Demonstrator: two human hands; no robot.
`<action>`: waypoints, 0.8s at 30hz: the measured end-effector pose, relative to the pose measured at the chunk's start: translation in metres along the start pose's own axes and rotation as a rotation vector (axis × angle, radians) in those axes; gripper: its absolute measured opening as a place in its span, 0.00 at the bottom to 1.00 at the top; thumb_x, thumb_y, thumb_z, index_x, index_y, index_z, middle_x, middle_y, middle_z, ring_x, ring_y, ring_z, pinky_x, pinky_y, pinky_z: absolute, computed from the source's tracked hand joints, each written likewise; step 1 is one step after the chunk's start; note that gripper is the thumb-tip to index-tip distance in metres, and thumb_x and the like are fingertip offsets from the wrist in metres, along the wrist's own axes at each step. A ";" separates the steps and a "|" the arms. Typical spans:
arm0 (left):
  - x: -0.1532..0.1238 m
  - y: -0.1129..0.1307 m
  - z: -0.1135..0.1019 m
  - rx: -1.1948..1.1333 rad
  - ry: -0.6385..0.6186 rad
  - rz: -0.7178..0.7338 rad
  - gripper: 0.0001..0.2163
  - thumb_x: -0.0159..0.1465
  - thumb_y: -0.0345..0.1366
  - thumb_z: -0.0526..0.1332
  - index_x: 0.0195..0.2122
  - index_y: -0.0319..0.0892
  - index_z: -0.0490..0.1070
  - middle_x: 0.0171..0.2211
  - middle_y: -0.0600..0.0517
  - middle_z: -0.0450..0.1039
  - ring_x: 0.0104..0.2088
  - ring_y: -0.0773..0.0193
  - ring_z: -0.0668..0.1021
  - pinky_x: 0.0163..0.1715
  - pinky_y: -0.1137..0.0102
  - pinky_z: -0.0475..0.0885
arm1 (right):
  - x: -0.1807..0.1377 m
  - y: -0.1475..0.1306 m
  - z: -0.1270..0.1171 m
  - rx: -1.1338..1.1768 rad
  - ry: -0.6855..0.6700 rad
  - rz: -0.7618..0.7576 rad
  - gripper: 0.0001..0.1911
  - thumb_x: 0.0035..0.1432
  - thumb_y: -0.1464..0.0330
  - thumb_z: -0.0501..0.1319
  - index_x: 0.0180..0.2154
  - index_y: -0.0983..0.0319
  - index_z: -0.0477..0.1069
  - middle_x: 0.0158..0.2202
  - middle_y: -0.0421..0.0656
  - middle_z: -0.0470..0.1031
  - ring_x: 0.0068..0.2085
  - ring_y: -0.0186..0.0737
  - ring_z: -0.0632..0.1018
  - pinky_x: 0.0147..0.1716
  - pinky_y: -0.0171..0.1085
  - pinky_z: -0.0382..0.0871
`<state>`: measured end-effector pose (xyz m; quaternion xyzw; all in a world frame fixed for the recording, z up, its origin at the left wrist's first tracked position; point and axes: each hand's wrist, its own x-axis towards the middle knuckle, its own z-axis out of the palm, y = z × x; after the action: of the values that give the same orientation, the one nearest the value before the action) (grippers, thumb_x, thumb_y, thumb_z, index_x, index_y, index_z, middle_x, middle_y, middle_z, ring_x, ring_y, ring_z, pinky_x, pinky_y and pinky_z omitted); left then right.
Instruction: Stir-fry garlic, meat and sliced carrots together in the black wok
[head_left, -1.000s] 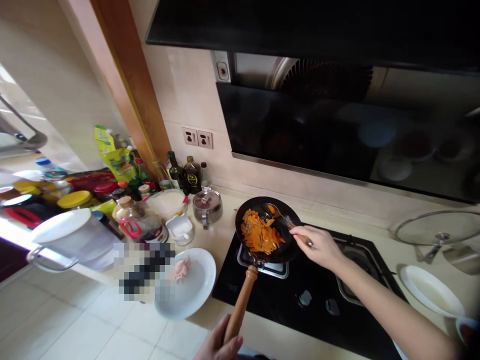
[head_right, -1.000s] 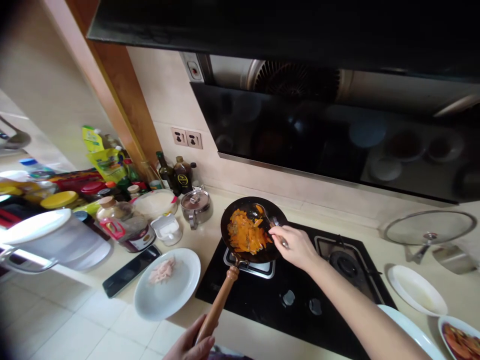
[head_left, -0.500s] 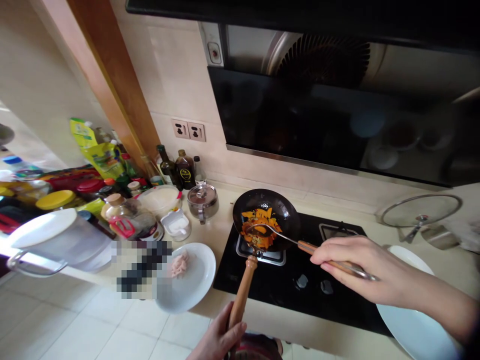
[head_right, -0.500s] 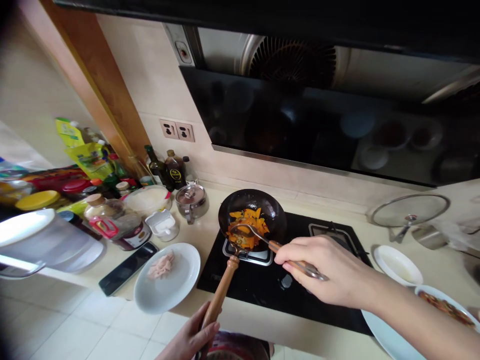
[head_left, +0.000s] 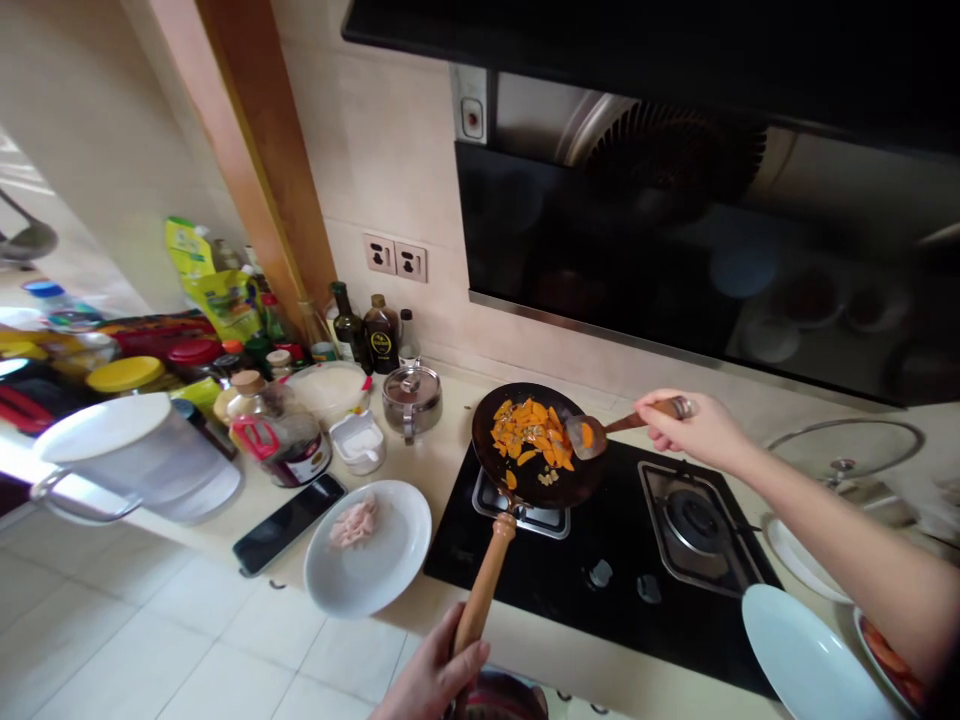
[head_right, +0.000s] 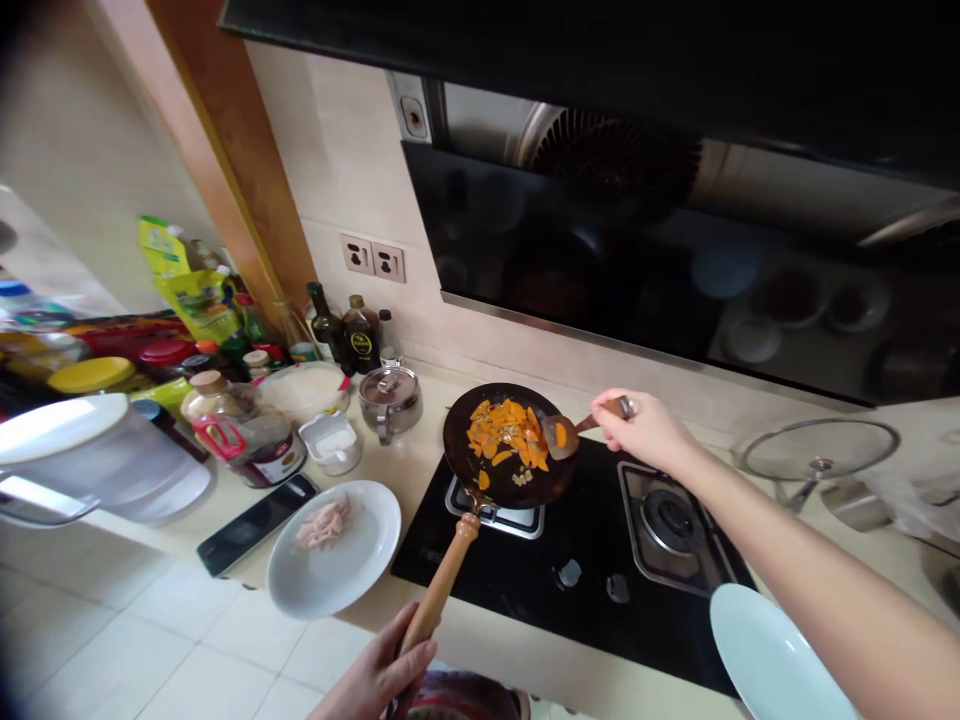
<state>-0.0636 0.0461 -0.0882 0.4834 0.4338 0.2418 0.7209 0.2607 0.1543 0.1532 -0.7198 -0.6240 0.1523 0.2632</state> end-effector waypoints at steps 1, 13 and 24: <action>0.000 0.001 0.001 -0.018 0.004 0.001 0.36 0.50 0.60 0.60 0.51 0.37 0.57 0.20 0.60 0.61 0.19 0.71 0.64 0.16 0.75 0.55 | 0.005 0.003 0.002 0.079 0.041 0.082 0.10 0.53 0.62 0.59 0.34 0.61 0.73 0.17 0.40 0.74 0.18 0.37 0.76 0.16 0.31 0.68; 0.000 -0.003 -0.008 0.066 0.103 -0.012 0.34 0.49 0.58 0.63 0.51 0.42 0.64 0.34 0.51 0.73 0.38 0.58 0.72 0.38 0.70 0.67 | -0.016 0.009 0.032 0.246 -0.041 -0.115 0.11 0.53 0.62 0.60 0.37 0.60 0.75 0.25 0.40 0.76 0.25 0.35 0.78 0.25 0.31 0.72; 0.005 -0.013 -0.003 0.069 0.101 -0.020 0.37 0.48 0.62 0.60 0.51 0.39 0.61 0.26 0.55 0.66 0.25 0.66 0.68 0.25 0.71 0.63 | 0.015 0.063 0.080 0.577 0.061 0.056 0.19 0.51 0.57 0.59 0.38 0.65 0.72 0.21 0.43 0.75 0.22 0.38 0.77 0.22 0.35 0.71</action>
<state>-0.0640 0.0460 -0.1027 0.4910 0.4824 0.2434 0.6834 0.2712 0.1791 0.0540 -0.6364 -0.5267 0.3089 0.4714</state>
